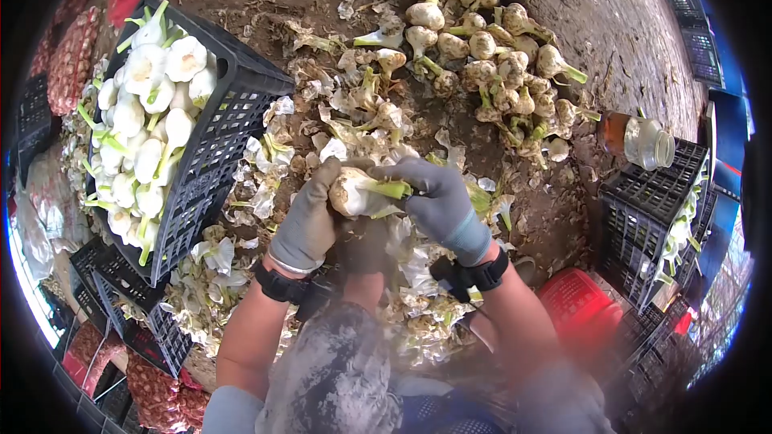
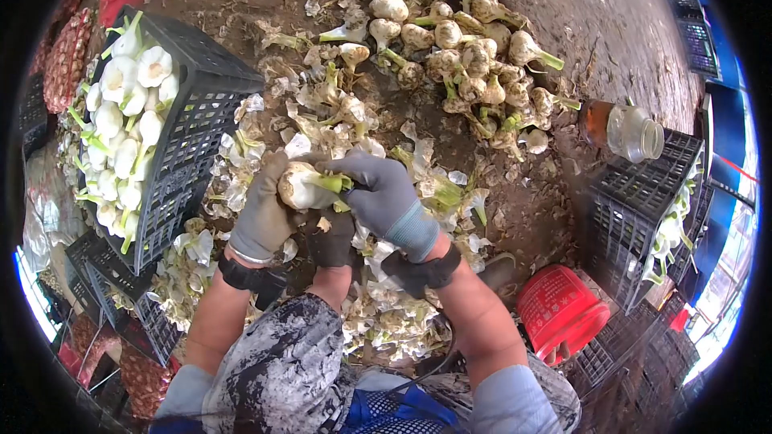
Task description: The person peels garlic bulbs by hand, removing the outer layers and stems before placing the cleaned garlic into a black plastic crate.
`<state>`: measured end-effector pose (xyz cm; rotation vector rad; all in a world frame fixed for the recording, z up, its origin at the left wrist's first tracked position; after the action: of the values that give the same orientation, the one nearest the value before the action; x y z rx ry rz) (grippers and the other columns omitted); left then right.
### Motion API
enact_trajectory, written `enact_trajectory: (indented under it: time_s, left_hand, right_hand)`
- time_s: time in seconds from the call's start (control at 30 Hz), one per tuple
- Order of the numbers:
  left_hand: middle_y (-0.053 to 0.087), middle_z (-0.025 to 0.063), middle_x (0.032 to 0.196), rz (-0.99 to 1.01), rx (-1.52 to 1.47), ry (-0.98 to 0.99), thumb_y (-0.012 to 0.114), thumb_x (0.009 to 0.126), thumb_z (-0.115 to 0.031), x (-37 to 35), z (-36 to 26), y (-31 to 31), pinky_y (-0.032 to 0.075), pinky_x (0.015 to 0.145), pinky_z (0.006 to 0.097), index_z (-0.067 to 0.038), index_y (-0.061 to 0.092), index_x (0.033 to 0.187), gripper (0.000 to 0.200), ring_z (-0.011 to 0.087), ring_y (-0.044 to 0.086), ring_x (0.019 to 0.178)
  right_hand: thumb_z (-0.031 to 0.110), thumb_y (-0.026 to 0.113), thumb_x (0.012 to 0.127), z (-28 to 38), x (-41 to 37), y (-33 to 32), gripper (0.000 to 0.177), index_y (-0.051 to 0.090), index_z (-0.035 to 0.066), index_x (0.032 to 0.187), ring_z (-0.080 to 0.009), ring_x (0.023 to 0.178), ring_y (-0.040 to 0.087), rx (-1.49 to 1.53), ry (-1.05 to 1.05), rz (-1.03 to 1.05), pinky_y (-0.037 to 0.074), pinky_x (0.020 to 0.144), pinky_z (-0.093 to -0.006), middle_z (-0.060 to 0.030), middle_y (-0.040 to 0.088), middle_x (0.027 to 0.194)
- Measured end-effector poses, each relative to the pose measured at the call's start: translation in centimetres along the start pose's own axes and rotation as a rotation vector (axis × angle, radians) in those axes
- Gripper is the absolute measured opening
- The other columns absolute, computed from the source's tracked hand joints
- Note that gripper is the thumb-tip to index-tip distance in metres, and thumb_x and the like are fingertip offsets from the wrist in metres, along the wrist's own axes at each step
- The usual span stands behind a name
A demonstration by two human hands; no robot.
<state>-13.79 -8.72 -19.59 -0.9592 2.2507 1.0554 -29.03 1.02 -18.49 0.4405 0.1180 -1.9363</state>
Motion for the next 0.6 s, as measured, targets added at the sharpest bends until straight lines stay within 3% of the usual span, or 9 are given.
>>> enact_trajectory:
  time_s: [0.07,0.2,0.27,0.3,0.4,0.47,0.53,0.57,0.6]
  left_hand:
    - [0.068,0.0044,0.099,0.113,0.029,-0.232,0.042,0.102,-0.057,-0.2,0.7,-0.7,0.045,0.054,0.0203,-0.005,0.056,0.125,0.059,0.0092,0.063,0.076]
    - [0.068,0.0026,0.087,0.095,-0.025,-0.363,0.04,0.102,-0.06,-0.1,-0.1,-0.1,0.04,0.048,0.0208,-0.006,0.06,0.115,0.059,0.0081,0.059,0.065]
    - [0.068,0.0023,0.087,0.118,0.029,-0.307,0.039,0.101,-0.061,0.1,0.4,-0.6,0.041,0.048,0.0204,-0.005,0.061,0.116,0.062,0.0075,0.06,0.066]
    - [0.068,0.002,0.087,0.145,0.079,-0.252,0.038,0.101,-0.063,0.2,0.5,-0.7,0.042,0.048,0.02,-0.005,0.061,0.117,0.065,0.007,0.06,0.067]
    - [0.069,0.0047,0.089,-0.092,0.272,-0.201,0.04,0.095,-0.073,-0.4,0.3,-0.1,0.045,0.049,0.0247,-0.004,0.061,0.124,0.077,0.01,0.058,0.061]
    - [0.068,0.0037,0.089,-0.117,0.32,-0.178,0.036,0.094,-0.075,-0.9,-0.5,0.5,0.047,0.053,0.0249,-0.003,0.061,0.126,0.082,0.0102,0.059,0.065]
    - [0.068,0.0026,0.099,-0.028,0.432,0.024,0.05,0.098,-0.061,-0.8,-0.8,-0.1,0.052,0.062,0.0245,-0.005,0.053,0.135,0.067,0.0079,0.063,0.076]
    - [0.068,0.0049,0.1,-0.017,0.683,0.31,0.067,0.094,-0.046,-0.7,-1.3,0.4,0.055,0.071,0.0298,-0.004,0.049,0.139,0.064,0.013,0.066,0.082]
    - [0.068,0.0049,0.1,-0.018,0.683,0.309,0.067,0.094,-0.046,-0.7,-1.1,0.5,0.055,0.071,0.0298,-0.004,0.049,0.139,0.064,0.013,0.066,0.082]
  right_hand:
    - [-0.01,0.061,0.074,0.9,0.3,-0.2,0.041,0.072,0.006,0.111,-0.0217,0.084,0.066,-0.43,-0.136,0.062,0.051,0.079,-0.0295,-0.0077,0.067,0.09]
    - [-0.008,0.063,0.072,1.2,-0.1,0.8,0.041,0.072,0.008,0.109,-0.0266,0.077,0.064,-0.71,-0.343,-0.014,0.05,0.077,-0.0303,-0.0081,0.064,0.084]
    - [-0.005,0.066,0.077,0.0,-0.5,0.7,0.037,0.07,0.009,0.111,-0.02,0.078,0.065,-0.217,-0.285,-0.063,0.051,0.077,-0.031,-0.0062,0.067,0.086]
    - [-0.005,0.066,0.077,-0.3,-0.8,1.1,0.037,0.07,0.009,0.111,-0.02,0.078,0.065,-0.215,-0.283,-0.063,0.051,0.077,-0.031,-0.0062,0.067,0.086]
    - [-0.003,0.066,0.083,-1.8,-1.5,1.9,0.032,0.069,0.007,0.114,-0.0137,0.082,0.065,0.044,0.035,-0.104,0.051,0.078,-0.0286,-0.0047,0.07,0.092]
    - [0.002,0.065,0.09,-2.4,-1.8,2.4,0.025,0.066,0.0,0.115,-0.0104,0.088,0.064,0.288,0.317,-0.086,0.051,0.08,-0.0261,-0.0054,0.072,0.099]
    - [0.003,0.065,0.09,-3.4,-1.7,2.4,0.024,0.065,-0.004,0.113,-0.0099,0.086,0.064,0.399,0.281,-0.116,0.051,0.081,-0.0244,-0.0044,0.071,0.099]
    - [0.003,0.065,0.09,-3.5,-1.9,2.4,0.023,0.065,-0.005,0.112,-0.0097,0.086,0.064,0.607,0.323,-0.118,0.051,0.081,-0.0247,-0.0041,0.071,0.099]
    - [0.003,0.065,0.089,-3.5,-2.0,2.5,0.023,0.066,-0.005,0.111,-0.0094,0.086,0.063,0.814,0.365,-0.121,0.052,0.081,-0.025,-0.0038,0.071,0.098]
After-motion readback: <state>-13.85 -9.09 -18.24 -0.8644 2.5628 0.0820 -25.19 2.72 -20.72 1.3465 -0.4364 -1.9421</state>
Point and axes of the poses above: each hand's wrist, its own x-axis towards the middle knuckle, its own y-axis out of the palm, z = x × y, the point moved 4 cm from there along x, towards the middle knuckle
